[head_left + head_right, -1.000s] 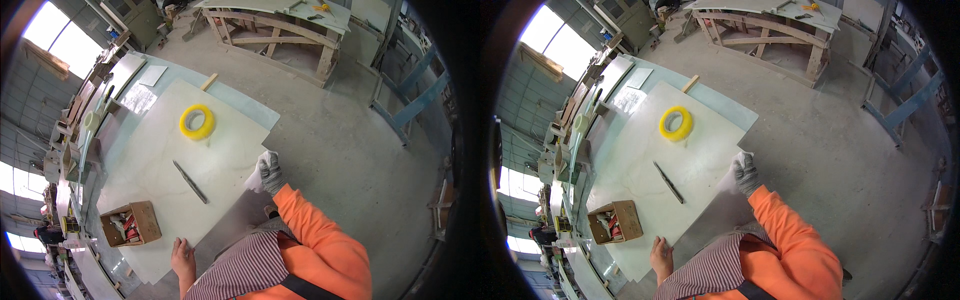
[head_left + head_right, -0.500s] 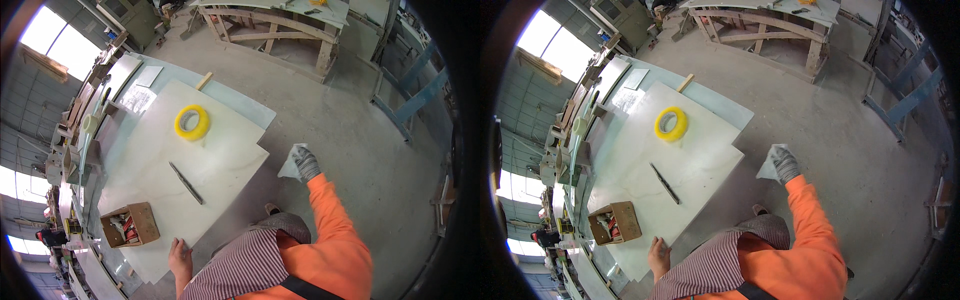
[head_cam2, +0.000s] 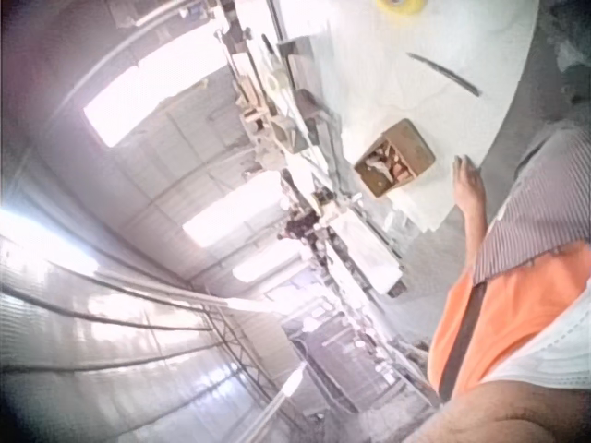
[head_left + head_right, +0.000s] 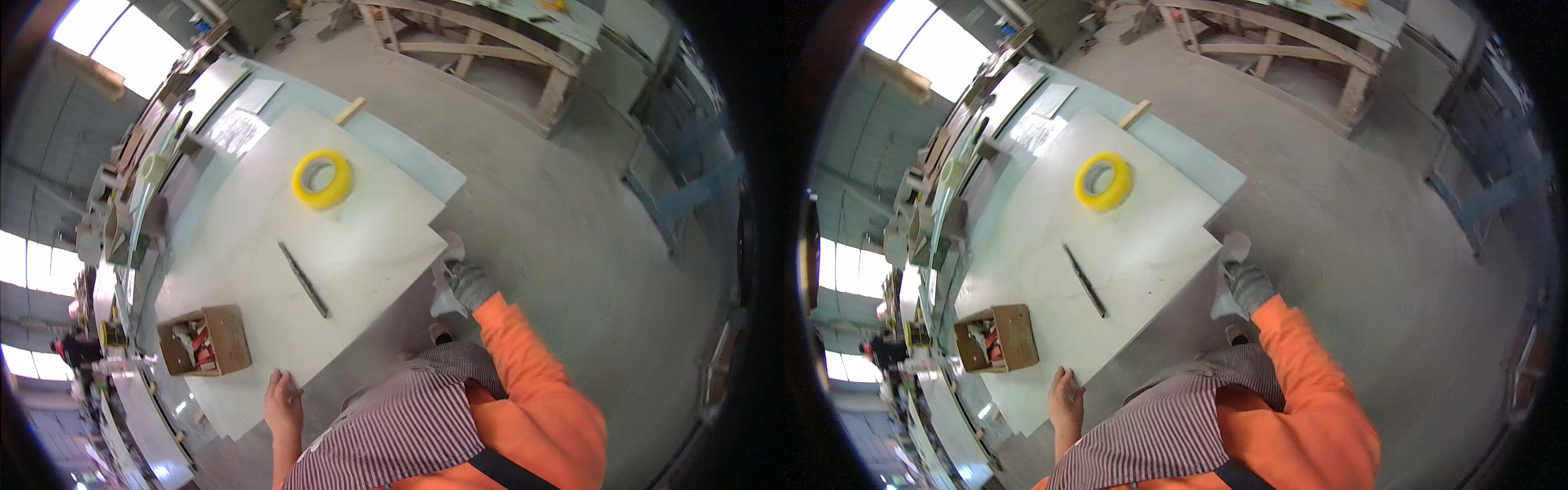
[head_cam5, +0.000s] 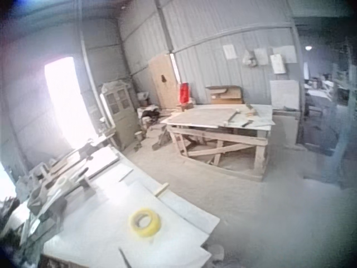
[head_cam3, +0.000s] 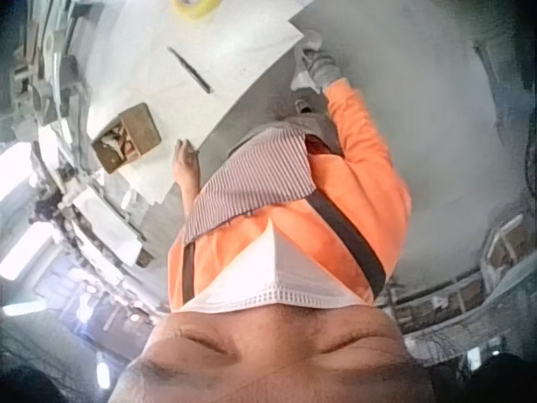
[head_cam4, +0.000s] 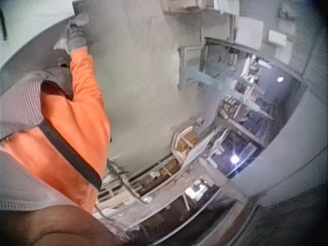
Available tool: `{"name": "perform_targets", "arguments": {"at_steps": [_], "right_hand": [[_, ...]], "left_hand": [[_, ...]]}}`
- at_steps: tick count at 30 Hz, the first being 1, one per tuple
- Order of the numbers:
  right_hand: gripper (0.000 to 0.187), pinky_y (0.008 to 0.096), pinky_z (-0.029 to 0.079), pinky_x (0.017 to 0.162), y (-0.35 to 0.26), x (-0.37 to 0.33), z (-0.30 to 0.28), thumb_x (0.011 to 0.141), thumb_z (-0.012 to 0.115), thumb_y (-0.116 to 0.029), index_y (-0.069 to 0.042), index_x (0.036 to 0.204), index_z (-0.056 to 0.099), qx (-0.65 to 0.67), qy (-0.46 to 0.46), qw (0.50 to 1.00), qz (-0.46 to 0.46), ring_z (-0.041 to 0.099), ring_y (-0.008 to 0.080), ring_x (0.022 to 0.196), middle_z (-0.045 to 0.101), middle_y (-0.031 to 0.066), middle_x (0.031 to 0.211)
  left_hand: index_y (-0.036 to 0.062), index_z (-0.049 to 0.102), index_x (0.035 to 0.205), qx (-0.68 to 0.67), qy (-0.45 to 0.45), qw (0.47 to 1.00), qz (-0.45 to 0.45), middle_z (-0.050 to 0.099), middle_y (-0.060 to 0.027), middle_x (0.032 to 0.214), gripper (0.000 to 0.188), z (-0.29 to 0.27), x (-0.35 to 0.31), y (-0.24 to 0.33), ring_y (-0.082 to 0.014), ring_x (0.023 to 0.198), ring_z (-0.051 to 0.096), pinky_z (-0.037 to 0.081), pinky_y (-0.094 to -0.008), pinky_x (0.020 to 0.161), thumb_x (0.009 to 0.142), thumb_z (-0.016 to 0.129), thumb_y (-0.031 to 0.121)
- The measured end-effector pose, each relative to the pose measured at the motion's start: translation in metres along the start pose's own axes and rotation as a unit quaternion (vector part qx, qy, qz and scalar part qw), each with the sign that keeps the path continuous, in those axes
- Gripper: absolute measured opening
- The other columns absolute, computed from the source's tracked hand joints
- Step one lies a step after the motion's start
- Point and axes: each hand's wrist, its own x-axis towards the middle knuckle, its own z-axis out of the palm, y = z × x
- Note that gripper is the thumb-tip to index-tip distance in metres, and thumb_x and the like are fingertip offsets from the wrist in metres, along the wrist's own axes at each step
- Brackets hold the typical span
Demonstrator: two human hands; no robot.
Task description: The person applies yellow tape to a large glass panel, wipes the surface with a cloth, and places small wooden spacers along the edges. The person then picks up a box of small parts and continues arranging spacers on the panel.
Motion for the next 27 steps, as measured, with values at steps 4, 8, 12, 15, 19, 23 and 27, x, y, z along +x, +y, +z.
{"name": "perform_targets", "arguments": {"at_steps": [4, 8, 12, 15, 19, 23, 27], "right_hand": [[0.028, 0.0387, 0.053, 0.075, -0.017, -0.043, 0.04, 0.091, 0.048, -0.017, 0.001, 0.107, 0.062, -0.271, -0.045, 0.946, -0.171, 0.064, 0.0323, 0.08, 0.064, 0.0181, 0.086], [0.041, 0.0369, 0.053, 0.079, -0.075, -0.06, 0.036, 0.088, 0.058, -0.021, 0.004, 0.12, 0.055, 0.114, -0.075, 0.943, -0.305, 0.063, 0.039, 0.086, 0.066, 0.021, 0.097], [0.052, 0.0428, 0.046, 0.093, -0.121, -0.07, 0.012, 0.081, 0.069, -0.018, 0.002, 0.125, 0.051, 0.272, -0.198, 0.93, -0.148, 0.058, 0.0377, 0.107, 0.06, 0.023, 0.118], [0.044, 0.0417, 0.044, 0.094, -0.118, -0.078, -0.002, 0.081, 0.069, -0.019, 0.0, 0.118, 0.054, 0.244, -0.101, 0.962, -0.063, 0.057, 0.034, 0.107, 0.059, 0.0202, 0.113], [0.034, 0.0373, 0.042, 0.094, -0.084, -0.078, -0.03, 0.09, 0.061, -0.025, -0.002, 0.113, 0.05, 0.266, 0.124, 0.952, -0.09, 0.054, 0.0267, 0.097, 0.054, 0.0128, 0.103], [0.046, 0.0449, 0.037, 0.102, -0.093, -0.078, -0.025, 0.092, 0.055, -0.018, -0.003, 0.134, 0.042, 0.03, 0.244, 0.946, -0.211, 0.048, 0.0348, 0.115, 0.05, 0.0189, 0.121], [0.051, 0.0535, 0.038, 0.1, -0.126, -0.068, 0.019, 0.087, 0.053, -0.009, -0.006, 0.137, 0.041, -0.047, 0.241, 0.941, -0.234, 0.045, 0.0465, 0.116, 0.045, 0.0244, 0.128]], "left_hand": [[0.0084, 0.068, 0.1, -0.09, 0.059, 0.994, -0.009, 0.069, -0.0112, 0.098, 0.02, -0.005, -0.01, 0.026, -0.0314, 0.092, 0.065, 0.051, -0.04, 0.083, 0.08, 0.068, 0.007], [0.0052, 0.07, 0.096, -0.252, -0.045, 0.967, 0.006, 0.069, -0.0107, 0.087, 0.014, 0.007, -0.024, 0.052, -0.027, 0.081, 0.067, 0.052, -0.035, 0.073, 0.083, 0.068, 0.01], [0.0046, 0.069, 0.099, -0.304, -0.033, 0.947, -0.101, 0.068, -0.0127, 0.091, 0.017, 0.012, -0.055, 0.052, -0.028, 0.083, 0.067, 0.053, -0.0354, 0.074, 0.085, 0.065, 0.013], [0.005, 0.07, 0.101, -0.342, -0.047, 0.913, -0.218, 0.069, -0.0133, 0.096, 0.019, 0.015, -0.088, 0.044, -0.0293, 0.086, 0.067, 0.053, -0.0361, 0.076, 0.086, 0.063, 0.014], [0.0009, 0.069, 0.103, -0.399, -0.073, 0.852, -0.332, 0.07, -0.0115, 0.091, 0.017, 0.031, -0.12, 0.035, -0.0176, 0.082, 0.067, 0.053, -0.0294, 0.073, 0.089, 0.063, 0.009], [-0.0002, 0.068, 0.103, -0.419, -0.113, 0.866, -0.25, 0.07, -0.0118, 0.093, 0.017, 0.039, -0.118, 0.011, -0.0167, 0.084, 0.066, 0.052, -0.0285, 0.074, 0.089, 0.063, 0.008], [-0.0009, 0.068, 0.103, -0.386, -0.113, 0.901, -0.165, 0.07, -0.012, 0.095, 0.017, 0.021, -0.102, -0.021, -0.0169, 0.086, 0.066, 0.051, -0.0284, 0.075, 0.089, 0.064, 0.008]]}}
